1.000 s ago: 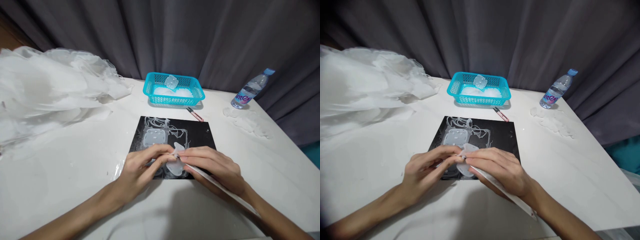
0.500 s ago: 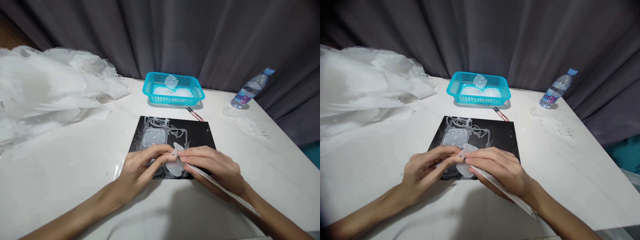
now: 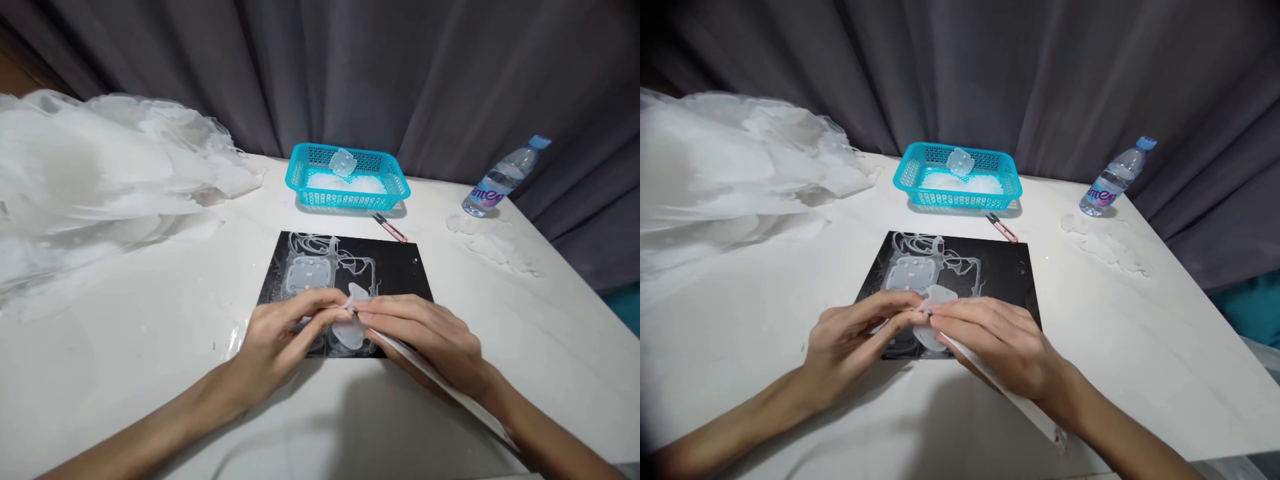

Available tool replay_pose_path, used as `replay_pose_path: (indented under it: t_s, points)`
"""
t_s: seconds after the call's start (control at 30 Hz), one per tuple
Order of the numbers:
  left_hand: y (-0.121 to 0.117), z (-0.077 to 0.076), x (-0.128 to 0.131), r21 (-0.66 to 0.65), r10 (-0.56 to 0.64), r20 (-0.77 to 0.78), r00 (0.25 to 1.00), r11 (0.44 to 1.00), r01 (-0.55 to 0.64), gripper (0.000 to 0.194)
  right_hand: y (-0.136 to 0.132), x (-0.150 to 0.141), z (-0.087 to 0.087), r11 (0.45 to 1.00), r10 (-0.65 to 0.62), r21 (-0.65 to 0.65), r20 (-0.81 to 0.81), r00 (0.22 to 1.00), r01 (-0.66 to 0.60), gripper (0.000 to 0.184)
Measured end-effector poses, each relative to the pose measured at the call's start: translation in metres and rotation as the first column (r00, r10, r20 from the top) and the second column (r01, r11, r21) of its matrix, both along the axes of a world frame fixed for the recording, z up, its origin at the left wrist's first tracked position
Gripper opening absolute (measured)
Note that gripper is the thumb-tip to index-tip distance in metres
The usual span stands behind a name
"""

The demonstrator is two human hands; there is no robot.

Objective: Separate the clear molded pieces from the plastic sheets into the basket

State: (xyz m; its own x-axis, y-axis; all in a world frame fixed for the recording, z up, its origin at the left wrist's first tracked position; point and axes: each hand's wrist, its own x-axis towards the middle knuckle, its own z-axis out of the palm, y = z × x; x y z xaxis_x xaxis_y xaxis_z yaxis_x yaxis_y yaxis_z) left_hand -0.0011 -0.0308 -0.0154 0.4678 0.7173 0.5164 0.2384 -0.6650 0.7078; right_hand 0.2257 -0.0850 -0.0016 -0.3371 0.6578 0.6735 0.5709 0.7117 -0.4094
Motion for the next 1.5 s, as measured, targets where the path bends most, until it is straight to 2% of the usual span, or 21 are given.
replay_pose_path:
  t_s: [0.13,0.27,0.57,0.87,1.23,1.5]
  points:
    - [-0.0001,-0.0018,0.0006,0.003,-0.008,0.013,1.0,1.0,0.008,0.011,-0.0026,-0.0024,-0.0005,0.999,-0.022,0.024,0.011,1.0,0.022,0.032]
    - [-0.0001,-0.0027,0.0006,-0.056,-0.028,0.02,0.999,0.998,0.029,0.012,-0.0021,-0.0024,-0.003,0.998,-0.038,0.045,0.02,0.999,0.037,0.032]
    - [-0.002,-0.001,-0.0006,-0.118,-0.017,0.026,1.0,0.993,0.02,0.014,-0.0025,0.0011,-0.001,1.0,-0.016,-0.013,0.007,1.0,0.016,0.035]
    - [0.0001,-0.0056,-0.0014,-0.098,-0.026,0.018,1.0,0.995,0.028,0.017,-0.0011,-0.0009,0.002,1.0,-0.006,0.007,0.012,1.0,0.006,0.024]
    - [-0.0004,-0.0053,-0.0018,-0.078,-0.029,0.011,1.0,0.997,0.03,0.018,-0.0011,-0.0018,-0.002,1.0,-0.006,0.019,-0.003,1.0,0.006,0.026]
    - [0.0007,-0.0077,-0.0014,-0.026,-0.033,-0.001,0.999,0.999,0.033,0.019,-0.0025,0.0052,-0.0063,0.999,0.05,0.0,0.035,0.998,-0.05,0.037]
